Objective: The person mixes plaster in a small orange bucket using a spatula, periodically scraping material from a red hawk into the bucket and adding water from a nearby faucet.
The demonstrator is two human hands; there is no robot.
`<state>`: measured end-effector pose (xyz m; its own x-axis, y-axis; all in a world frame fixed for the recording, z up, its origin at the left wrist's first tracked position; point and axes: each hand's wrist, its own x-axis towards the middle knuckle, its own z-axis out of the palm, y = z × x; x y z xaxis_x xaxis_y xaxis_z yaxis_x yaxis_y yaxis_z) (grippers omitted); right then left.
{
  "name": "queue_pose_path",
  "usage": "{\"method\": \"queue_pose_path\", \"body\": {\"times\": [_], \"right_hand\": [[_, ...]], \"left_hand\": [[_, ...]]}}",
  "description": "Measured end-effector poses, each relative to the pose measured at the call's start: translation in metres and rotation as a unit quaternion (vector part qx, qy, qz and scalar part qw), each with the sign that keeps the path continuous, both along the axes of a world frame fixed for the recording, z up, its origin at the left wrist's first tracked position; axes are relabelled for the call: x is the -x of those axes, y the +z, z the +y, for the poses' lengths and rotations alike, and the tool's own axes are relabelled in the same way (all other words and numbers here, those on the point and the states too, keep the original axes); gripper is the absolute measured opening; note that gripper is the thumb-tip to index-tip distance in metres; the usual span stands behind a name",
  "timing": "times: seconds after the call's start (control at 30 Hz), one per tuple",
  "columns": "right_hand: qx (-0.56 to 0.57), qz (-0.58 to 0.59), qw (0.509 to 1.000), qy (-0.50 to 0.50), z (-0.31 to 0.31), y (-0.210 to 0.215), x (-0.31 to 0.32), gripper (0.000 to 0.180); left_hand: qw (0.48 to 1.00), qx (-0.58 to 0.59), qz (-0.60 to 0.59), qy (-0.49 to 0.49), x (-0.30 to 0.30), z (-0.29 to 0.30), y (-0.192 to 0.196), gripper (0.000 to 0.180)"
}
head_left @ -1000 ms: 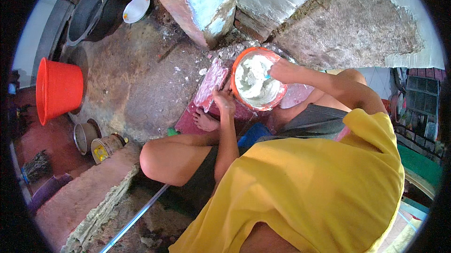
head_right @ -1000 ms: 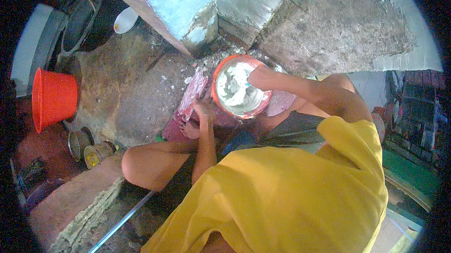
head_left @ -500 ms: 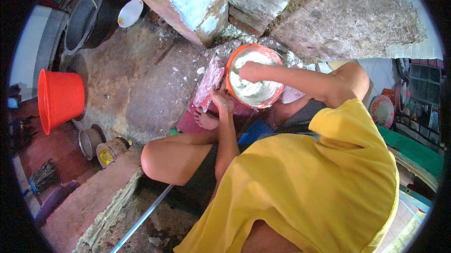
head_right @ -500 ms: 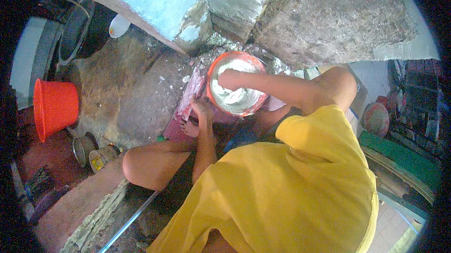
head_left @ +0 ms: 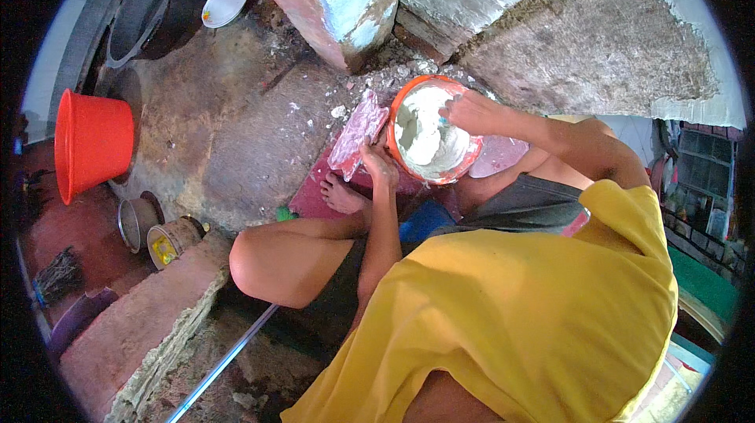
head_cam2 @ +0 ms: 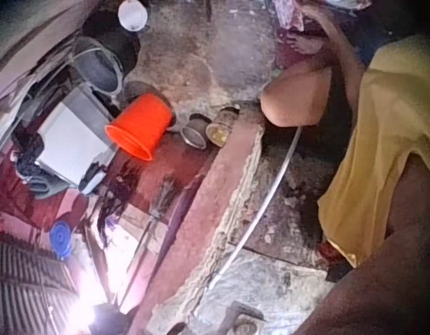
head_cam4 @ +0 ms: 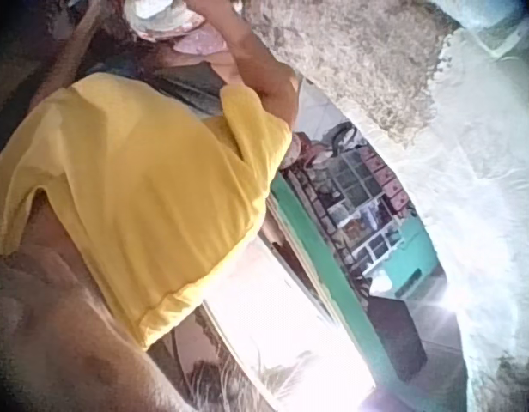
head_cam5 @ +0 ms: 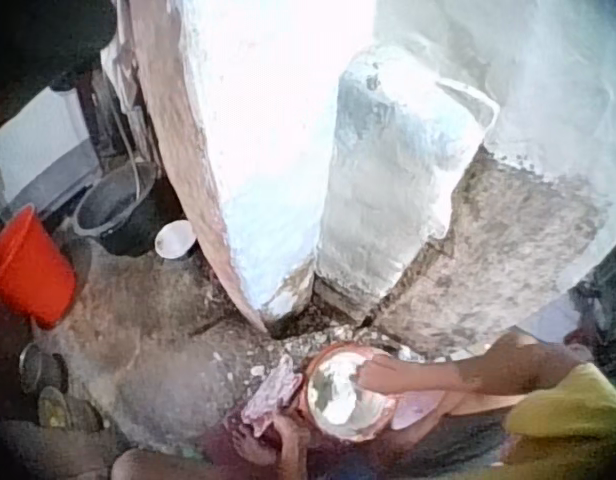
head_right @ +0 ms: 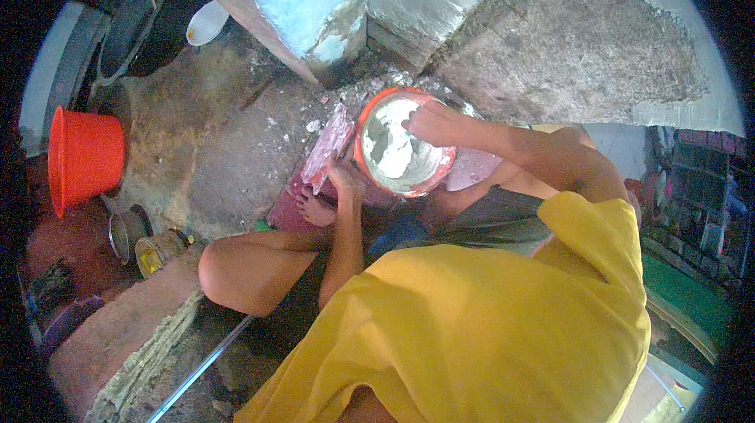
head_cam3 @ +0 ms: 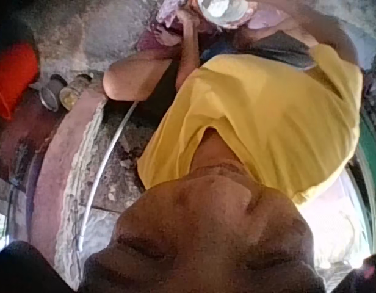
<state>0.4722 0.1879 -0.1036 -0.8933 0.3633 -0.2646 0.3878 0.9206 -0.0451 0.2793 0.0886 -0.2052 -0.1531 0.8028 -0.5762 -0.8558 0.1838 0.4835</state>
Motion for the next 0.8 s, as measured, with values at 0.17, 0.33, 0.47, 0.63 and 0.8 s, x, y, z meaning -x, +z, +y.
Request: {"method": "queue_pose_path", "body": {"times": [0.17,0.33,0.47,0.63,0.8], "right_hand": [[-0.016,-0.026,0.997,-0.068,0.026,-0.026,0.001,0.016],[0.071,0.042,0.984,-0.160,0.009,-0.053,-0.036,0.021],[0.174,-0.107,0.939,-0.276,-0.034,-0.039,-0.048,0.028],[0.184,0.102,0.891,-0.402,-0.094,-0.118,-0.070,0.027],[0.383,0.166,0.639,-0.646,-0.117,-0.119,-0.036,0.020]], "left_hand": [[0.996,0.089,0.011,-0.008,-0.008,0.002,0.020,0.056],[0.994,0.074,-0.062,0.053,-0.012,0.000,0.003,0.049],[0.977,0.073,-0.183,0.080,-0.015,-0.006,-0.041,0.042],[0.972,0.066,-0.170,0.151,-0.022,-0.001,-0.025,0.039],[0.975,0.059,-0.172,0.130,-0.029,0.003,0.003,0.041]]}}
